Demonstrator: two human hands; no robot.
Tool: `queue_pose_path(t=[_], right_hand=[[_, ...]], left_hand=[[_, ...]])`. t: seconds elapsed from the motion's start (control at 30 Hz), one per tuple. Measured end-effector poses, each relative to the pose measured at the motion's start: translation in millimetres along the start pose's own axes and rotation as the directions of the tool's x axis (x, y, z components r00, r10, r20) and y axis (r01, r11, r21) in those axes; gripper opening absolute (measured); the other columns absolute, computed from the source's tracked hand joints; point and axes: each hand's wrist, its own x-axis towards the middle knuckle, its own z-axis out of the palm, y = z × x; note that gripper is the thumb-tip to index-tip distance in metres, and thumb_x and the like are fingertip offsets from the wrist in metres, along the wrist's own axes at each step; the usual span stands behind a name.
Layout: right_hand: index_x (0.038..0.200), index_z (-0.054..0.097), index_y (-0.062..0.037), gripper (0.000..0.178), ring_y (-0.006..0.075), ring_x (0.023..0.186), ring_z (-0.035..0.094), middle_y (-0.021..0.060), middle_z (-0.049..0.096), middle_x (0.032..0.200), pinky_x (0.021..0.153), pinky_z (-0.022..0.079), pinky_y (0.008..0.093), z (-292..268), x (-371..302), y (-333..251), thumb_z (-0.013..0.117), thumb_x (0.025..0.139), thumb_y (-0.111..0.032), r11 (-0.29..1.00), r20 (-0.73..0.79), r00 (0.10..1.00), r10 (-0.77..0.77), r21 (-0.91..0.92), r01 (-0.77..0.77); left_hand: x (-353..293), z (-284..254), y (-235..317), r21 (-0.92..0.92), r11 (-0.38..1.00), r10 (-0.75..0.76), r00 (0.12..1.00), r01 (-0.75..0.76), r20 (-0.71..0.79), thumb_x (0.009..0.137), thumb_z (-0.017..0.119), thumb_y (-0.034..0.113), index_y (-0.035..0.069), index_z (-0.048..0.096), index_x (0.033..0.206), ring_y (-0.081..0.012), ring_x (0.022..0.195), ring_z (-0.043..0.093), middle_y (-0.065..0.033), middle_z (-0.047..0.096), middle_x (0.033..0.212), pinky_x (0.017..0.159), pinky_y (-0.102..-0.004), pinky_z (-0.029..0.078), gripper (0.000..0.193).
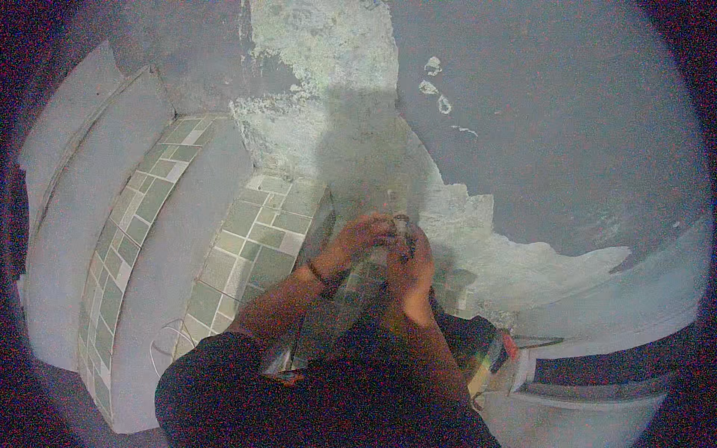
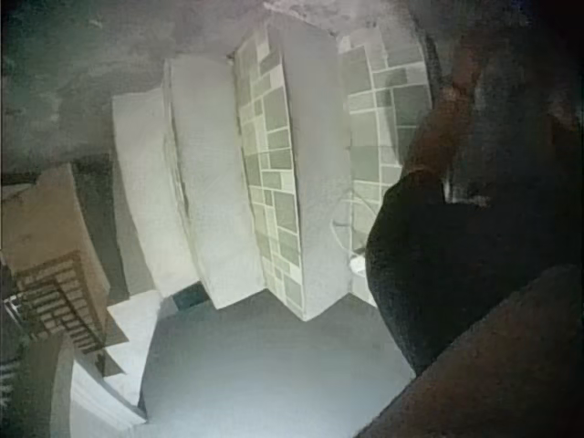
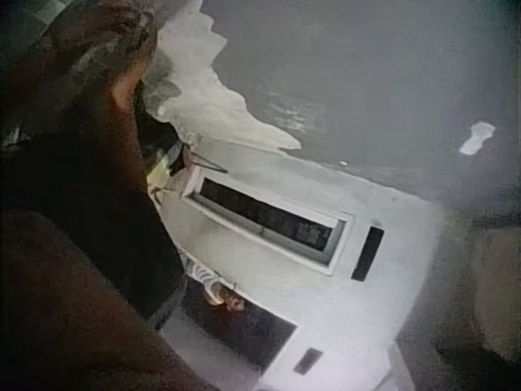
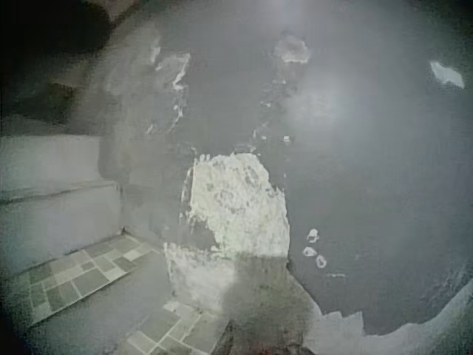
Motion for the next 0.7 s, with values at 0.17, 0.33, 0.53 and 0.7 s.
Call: queue_pose_path(t=[0.17,0.33,0.53,0.7], right_hand=[[0.125,0.055,-0.0023,0.037,0.0398,0.103,0.065,0.0231,0.064,0.115,0.085,0.053,0.0445,13.4,-3.7,13.2,0.064,0.091,-0.012,0.961,0.027,0.979,0.201,0.188,-0.202],[0.126,0.055,-0.0025,0.035,0.0262,0.088,0.063,0.0135,0.066,0.103,0.076,0.050,0.0358,24.1,8.1,20.7,0.064,0.092,-0.010,0.969,0.016,0.990,0.143,0.202,-0.143],[0.129,0.059,-0.0046,0.034,0.0055,0.059,0.048,0.0004,0.062,0.083,0.054,0.039,0.0230,19.5,27.9,6.3,0.060,0.095,-0.008,0.756,0.228,0.914,0.334,0.514,-0.405],[0.126,0.064,-0.0041,0.031,0.0080,0.069,0.052,0.0004,0.064,0.087,0.063,0.044,0.0244,-16.9,76.3,-23.0,0.058,0.096,-0.009,0.953,0.195,0.957,0.216,0.171,-0.250]], left_hand=[[20.8,-8.3,-30.7,-0.198,0.980,0.009,1.000,-0.003,0.030,0.099,0.063,0.024,0.004,0.061,0.122,-0.0201,0.109,0.064,-0.0059,0.065,0.111,0.094,-0.0368,0.053,0.031],[46.8,-35.7,-46.4,-0.319,0.941,-0.050,0.979,0.113,0.199,0.098,0.064,0.022,0.006,0.061,0.118,-0.0180,0.104,0.065,-0.0043,0.067,0.107,0.093,-0.0362,0.054,0.026],[58.5,-47.3,-58.0,-0.531,0.824,-0.049,0.959,0.196,0.278,0.098,0.064,0.021,0.006,0.045,0.142,-0.0226,0.111,0.063,-0.0112,0.062,0.124,0.097,-0.0389,0.051,0.050],[58.0,-44.6,-41.1,0.079,0.977,0.196,0.979,-0.201,0.060,0.094,0.066,0.017,0.001,0.036,0.149,-0.0295,0.124,0.056,-0.0176,0.054,0.138,0.105,-0.0435,0.046,0.065]])
